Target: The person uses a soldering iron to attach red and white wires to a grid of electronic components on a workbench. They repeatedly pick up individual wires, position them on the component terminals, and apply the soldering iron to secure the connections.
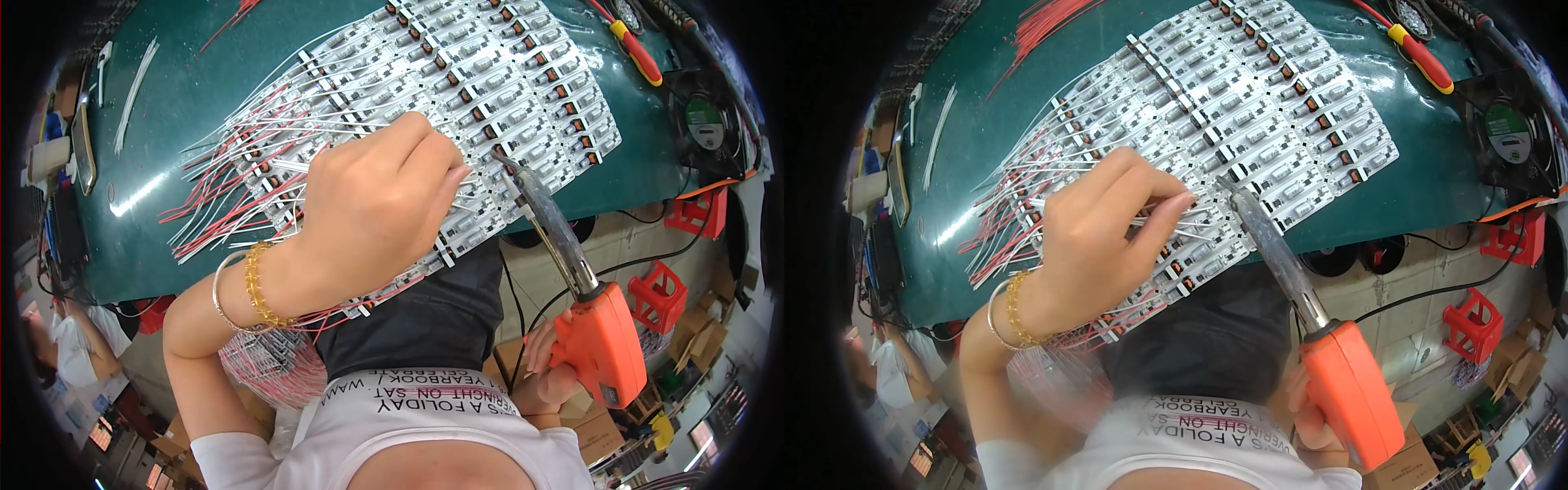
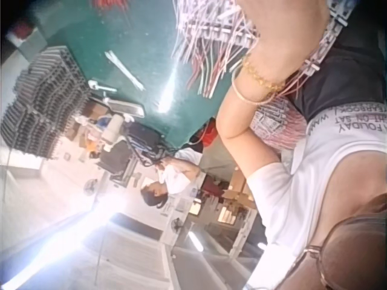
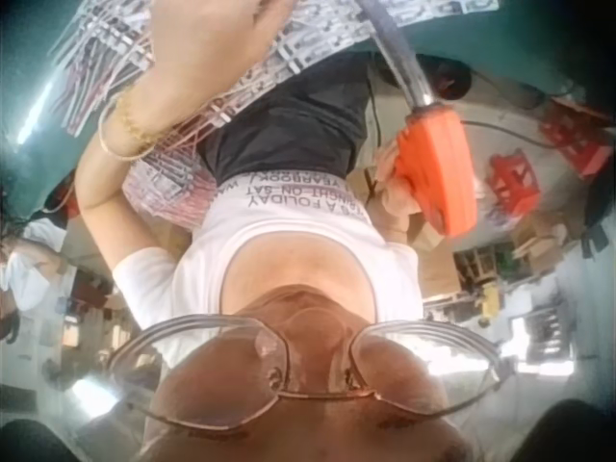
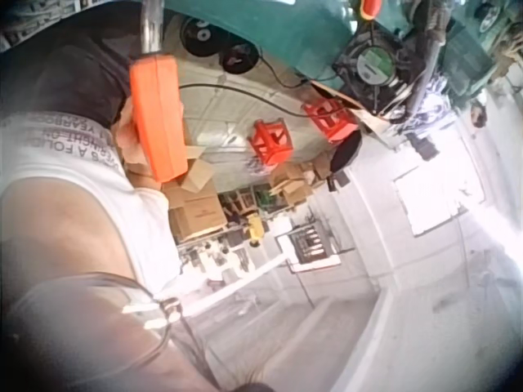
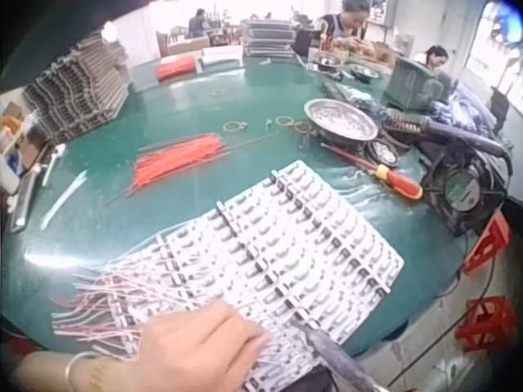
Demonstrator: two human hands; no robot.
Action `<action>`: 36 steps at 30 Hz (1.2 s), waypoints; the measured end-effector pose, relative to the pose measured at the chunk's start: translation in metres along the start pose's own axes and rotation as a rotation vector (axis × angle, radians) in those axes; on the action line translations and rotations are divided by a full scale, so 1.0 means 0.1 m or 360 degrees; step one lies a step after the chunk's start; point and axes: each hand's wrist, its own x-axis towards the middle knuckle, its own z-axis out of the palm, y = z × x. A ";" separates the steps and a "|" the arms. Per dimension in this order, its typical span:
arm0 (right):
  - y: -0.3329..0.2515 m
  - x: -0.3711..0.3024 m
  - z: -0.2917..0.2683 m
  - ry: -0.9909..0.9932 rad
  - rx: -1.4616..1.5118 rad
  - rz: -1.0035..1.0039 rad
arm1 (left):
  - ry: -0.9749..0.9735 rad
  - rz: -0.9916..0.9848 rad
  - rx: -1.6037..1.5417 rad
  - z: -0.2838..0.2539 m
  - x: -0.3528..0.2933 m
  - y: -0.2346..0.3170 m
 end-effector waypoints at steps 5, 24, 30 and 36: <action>-0.02 -0.09 -0.03 0.0048 -0.0045 0.0218 | 0.0033 0.0015 0.0074 0.05 0.01 0.01; 0.10 -0.17 -0.29 -0.0005 -0.0311 -0.0323 | 0.0058 -0.0052 0.0064 0.04 0.00 0.03; 0.02 -0.03 -0.17 -0.0140 -0.0110 -0.0298 | -0.0152 -0.0093 -0.0273 -0.13 -0.01 0.03; 0.01 -0.14 -0.18 -0.0105 -0.0087 -0.0109 | -0.0125 -0.0074 -0.0227 -0.04 -0.01 0.04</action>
